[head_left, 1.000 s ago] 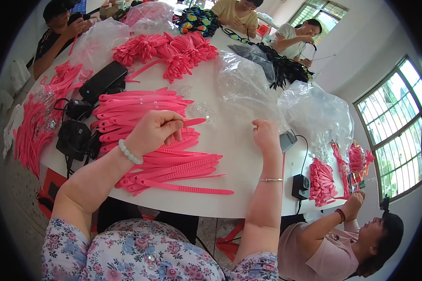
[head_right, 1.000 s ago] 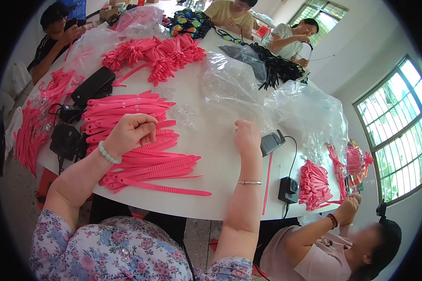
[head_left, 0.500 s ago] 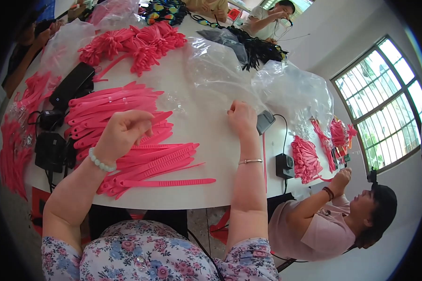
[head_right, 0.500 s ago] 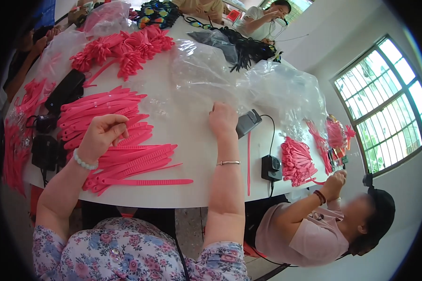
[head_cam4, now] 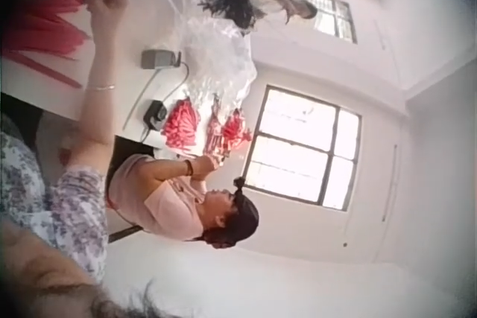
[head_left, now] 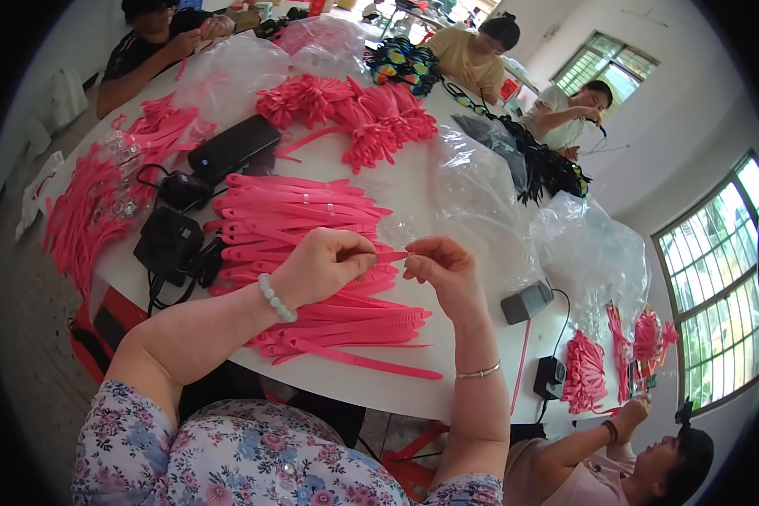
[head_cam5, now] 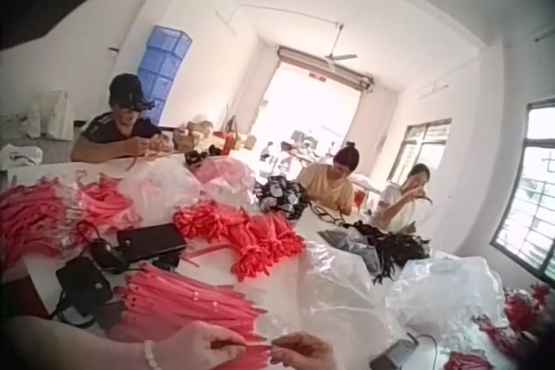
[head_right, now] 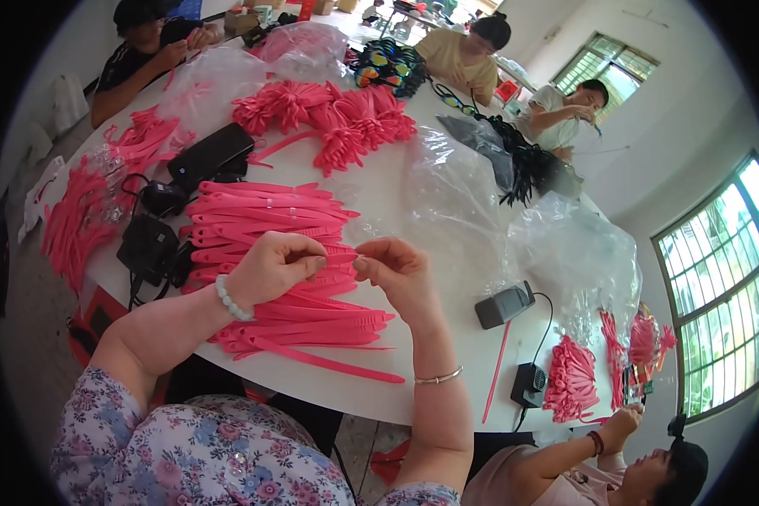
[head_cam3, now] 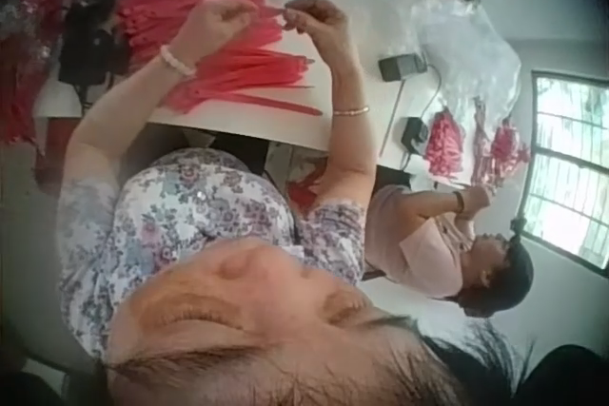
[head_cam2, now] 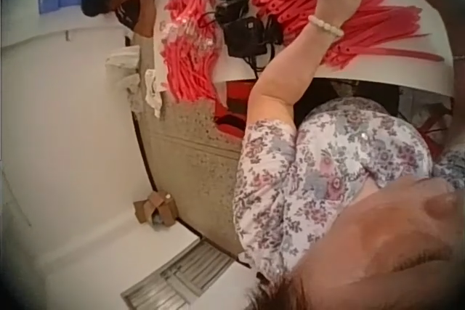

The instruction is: Manually sorting and assembling small pink plastic components at a factory workstation.

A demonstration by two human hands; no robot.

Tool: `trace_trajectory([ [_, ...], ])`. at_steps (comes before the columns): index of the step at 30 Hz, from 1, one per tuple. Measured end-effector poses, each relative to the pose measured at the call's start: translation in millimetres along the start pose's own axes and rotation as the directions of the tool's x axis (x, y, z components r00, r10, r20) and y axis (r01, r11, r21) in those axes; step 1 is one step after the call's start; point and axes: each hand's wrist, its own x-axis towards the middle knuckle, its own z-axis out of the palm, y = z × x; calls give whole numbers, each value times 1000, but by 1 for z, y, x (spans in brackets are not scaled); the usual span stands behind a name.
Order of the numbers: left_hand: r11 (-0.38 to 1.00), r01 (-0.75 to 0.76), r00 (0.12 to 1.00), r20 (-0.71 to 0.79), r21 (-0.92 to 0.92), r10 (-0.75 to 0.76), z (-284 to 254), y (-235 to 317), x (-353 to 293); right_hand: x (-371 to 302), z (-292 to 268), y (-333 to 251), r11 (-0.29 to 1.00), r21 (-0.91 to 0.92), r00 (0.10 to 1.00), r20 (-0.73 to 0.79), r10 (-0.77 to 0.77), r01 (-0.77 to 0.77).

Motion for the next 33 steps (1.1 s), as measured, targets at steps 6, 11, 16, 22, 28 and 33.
trace_trajectory([
  [6,997,-31,999,17,74,30,-1,-2,0,1,13,2,999,-3,999,29,-36,36],
  [11,997,-43,999,15,65,42,-1,-6,2,-2,19,1,994,-94,996,81,-43,51],
  [16,999,-39,999,10,15,39,-2,-7,1,-3,13,-7,994,-104,1000,11,-16,17],
  [22,949,-259,958,-78,181,277,7,8,-1,-5,16,-6,972,-235,999,36,-22,30],
  [28,738,-545,803,-4,398,596,6,4,-4,-10,31,-13,990,-113,994,70,-82,89],
  [33,777,-494,848,19,389,530,5,14,-6,-13,23,-22,998,-39,999,-2,-44,44],
])
